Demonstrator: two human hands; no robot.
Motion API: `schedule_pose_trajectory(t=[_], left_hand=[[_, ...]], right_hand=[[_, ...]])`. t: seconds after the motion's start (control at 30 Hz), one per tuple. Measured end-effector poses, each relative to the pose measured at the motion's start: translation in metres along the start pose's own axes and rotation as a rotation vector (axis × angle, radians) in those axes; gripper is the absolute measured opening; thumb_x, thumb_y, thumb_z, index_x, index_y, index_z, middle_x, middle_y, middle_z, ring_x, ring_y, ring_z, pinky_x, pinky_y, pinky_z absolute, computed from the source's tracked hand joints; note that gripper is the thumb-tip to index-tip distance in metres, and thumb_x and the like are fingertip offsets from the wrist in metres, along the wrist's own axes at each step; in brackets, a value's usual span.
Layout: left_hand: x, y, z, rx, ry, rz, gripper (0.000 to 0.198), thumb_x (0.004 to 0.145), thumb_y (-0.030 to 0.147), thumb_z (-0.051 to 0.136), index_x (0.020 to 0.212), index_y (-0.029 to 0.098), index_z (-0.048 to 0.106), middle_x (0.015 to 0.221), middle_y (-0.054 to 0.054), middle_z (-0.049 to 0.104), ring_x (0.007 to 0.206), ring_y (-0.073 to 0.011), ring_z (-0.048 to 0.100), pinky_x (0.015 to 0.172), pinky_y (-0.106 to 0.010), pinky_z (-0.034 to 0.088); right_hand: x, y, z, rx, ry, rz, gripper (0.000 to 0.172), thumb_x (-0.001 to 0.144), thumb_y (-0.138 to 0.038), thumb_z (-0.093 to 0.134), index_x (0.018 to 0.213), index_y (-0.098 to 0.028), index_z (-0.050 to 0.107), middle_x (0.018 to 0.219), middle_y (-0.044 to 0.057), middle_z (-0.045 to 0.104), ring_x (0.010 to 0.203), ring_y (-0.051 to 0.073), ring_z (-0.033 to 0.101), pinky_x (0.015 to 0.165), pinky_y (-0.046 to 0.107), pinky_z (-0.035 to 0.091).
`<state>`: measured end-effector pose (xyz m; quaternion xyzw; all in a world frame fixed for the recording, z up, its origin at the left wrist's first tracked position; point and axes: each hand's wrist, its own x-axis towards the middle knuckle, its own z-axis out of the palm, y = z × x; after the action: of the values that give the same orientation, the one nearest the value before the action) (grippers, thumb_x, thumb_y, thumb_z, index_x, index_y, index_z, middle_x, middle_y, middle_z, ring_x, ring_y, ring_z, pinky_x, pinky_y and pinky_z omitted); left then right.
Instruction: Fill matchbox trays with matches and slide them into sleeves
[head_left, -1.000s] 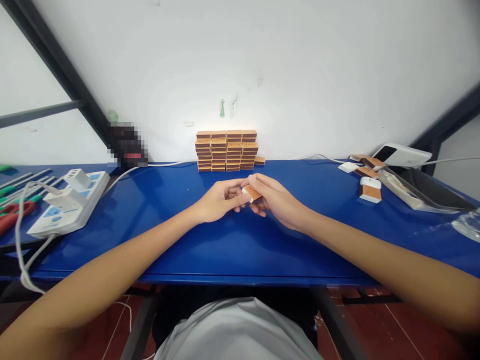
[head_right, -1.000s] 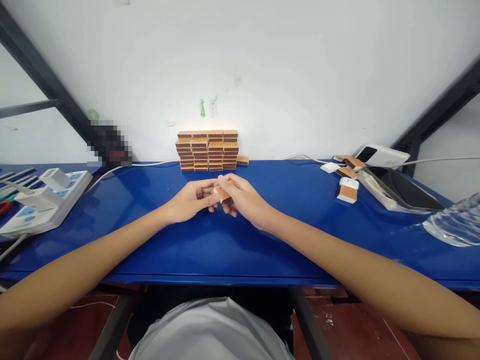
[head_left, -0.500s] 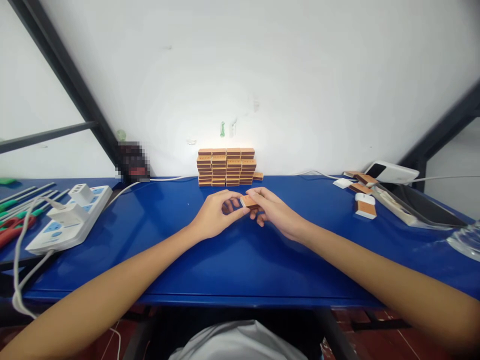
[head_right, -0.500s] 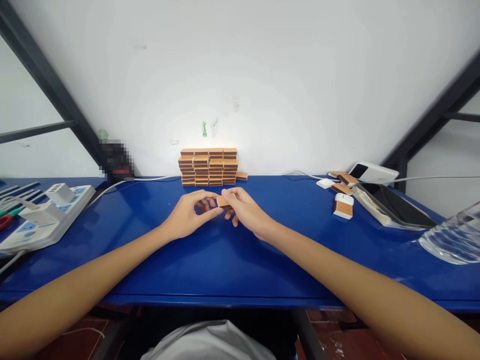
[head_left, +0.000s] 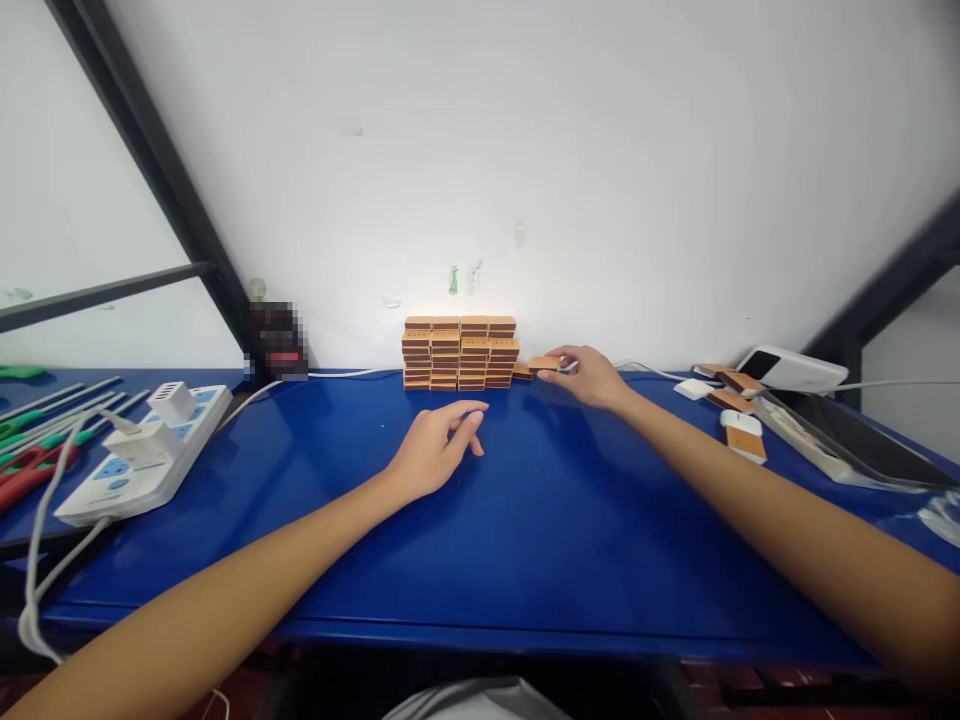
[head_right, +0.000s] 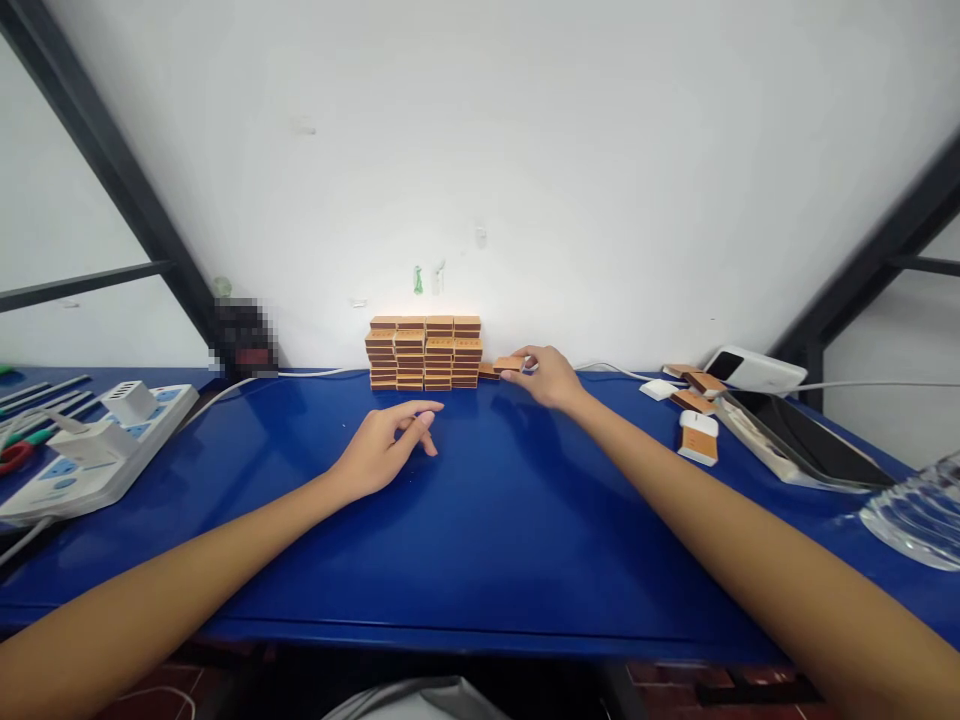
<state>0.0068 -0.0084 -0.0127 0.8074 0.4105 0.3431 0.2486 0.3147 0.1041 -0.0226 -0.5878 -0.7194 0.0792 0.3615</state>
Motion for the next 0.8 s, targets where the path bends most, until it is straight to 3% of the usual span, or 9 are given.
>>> schedule_pose_trajectory(t=[0.07,0.17,0.23,0.3,0.4,0.57,0.73,0.8], left_hand=[[-0.003,0.005,-0.001,-0.029,0.037,0.013,0.044,0.113,0.04,0.037,0.147,0.025,0.061,0.089,0.0,0.083,0.069,-0.0191,0.071,0.074,-0.034,0.055],[-0.002,0.005,-0.006,-0.08,0.178,0.082,0.044,0.11,0.028,0.038,0.152,0.026,0.053,0.112,-0.002,0.083,0.097,-0.0209,0.075,0.092,-0.037,0.056],[0.002,0.001,-0.014,-0.111,0.278,0.121,0.039,0.108,0.028,0.044,0.145,0.024,0.057,0.119,-0.005,0.081,0.11,-0.0223,0.073,0.101,-0.039,0.053],[0.008,-0.004,-0.023,-0.112,0.345,0.104,0.031,0.108,0.034,0.05,0.133,0.021,0.064,0.111,-0.006,0.081,0.11,-0.0228,0.074,0.105,-0.04,0.052],[0.018,-0.014,-0.038,-0.171,0.442,0.05,0.03,0.107,0.044,0.056,0.117,0.019,0.07,0.097,-0.006,0.081,0.097,-0.0224,0.076,0.097,-0.037,0.055],[0.027,-0.024,-0.054,-0.169,0.598,0.043,0.035,0.106,0.049,0.056,0.11,0.019,0.073,0.088,-0.005,0.079,0.089,-0.0209,0.075,0.086,-0.033,0.056],[0.029,-0.021,-0.065,-0.137,0.567,0.053,0.035,0.11,0.045,0.046,0.118,0.02,0.07,0.079,-0.004,0.078,0.086,-0.0223,0.077,0.087,-0.036,0.059],[0.03,-0.017,-0.072,-0.145,0.545,0.095,0.033,0.109,0.037,0.043,0.129,0.022,0.065,0.09,-0.006,0.08,0.095,-0.0233,0.078,0.088,-0.039,0.061]], right_hand=[[0.018,0.012,0.008,0.009,-0.028,0.034,0.036,0.082,-0.045,0.081,0.107,-0.019,0.077,0.092,0.008,0.074,0.084,0.025,0.067,0.075,0.036,0.051],[0.03,0.016,0.025,0.085,-0.057,0.041,0.034,0.084,-0.042,0.078,0.108,-0.018,0.073,0.091,0.007,0.074,0.081,0.023,0.067,0.076,0.036,0.052],[0.03,0.016,0.034,0.096,-0.036,0.045,0.037,0.083,-0.041,0.079,0.111,-0.018,0.07,0.092,0.007,0.075,0.081,0.022,0.067,0.077,0.036,0.052],[0.028,0.017,0.04,0.068,-0.025,0.031,0.04,0.082,-0.041,0.081,0.113,-0.019,0.067,0.094,0.006,0.075,0.08,0.022,0.067,0.077,0.036,0.052],[0.024,0.019,0.041,-0.006,-0.037,-0.017,0.039,0.082,-0.039,0.082,0.112,-0.021,0.065,0.097,0.005,0.074,0.081,0.022,0.067,0.077,0.036,0.051],[0.025,0.018,0.03,-0.107,-0.019,-0.037,0.033,0.086,-0.038,0.078,0.112,-0.02,0.065,0.096,0.006,0.074,0.086,0.024,0.068,0.079,0.037,0.05],[0.005,-0.003,0.002,-0.126,-0.04,-0.04,0.026,0.09,-0.039,0.072,0.106,-0.019,0.07,0.094,0.007,0.075,0.077,0.022,0.066,0.074,0.036,0.049],[-0.016,-0.016,-0.013,-0.133,-0.045,-0.102,0.019,0.091,-0.037,0.068,0.099,-0.02,0.073,0.092,0.007,0.076,0.073,0.021,0.064,0.071,0.036,0.048]])
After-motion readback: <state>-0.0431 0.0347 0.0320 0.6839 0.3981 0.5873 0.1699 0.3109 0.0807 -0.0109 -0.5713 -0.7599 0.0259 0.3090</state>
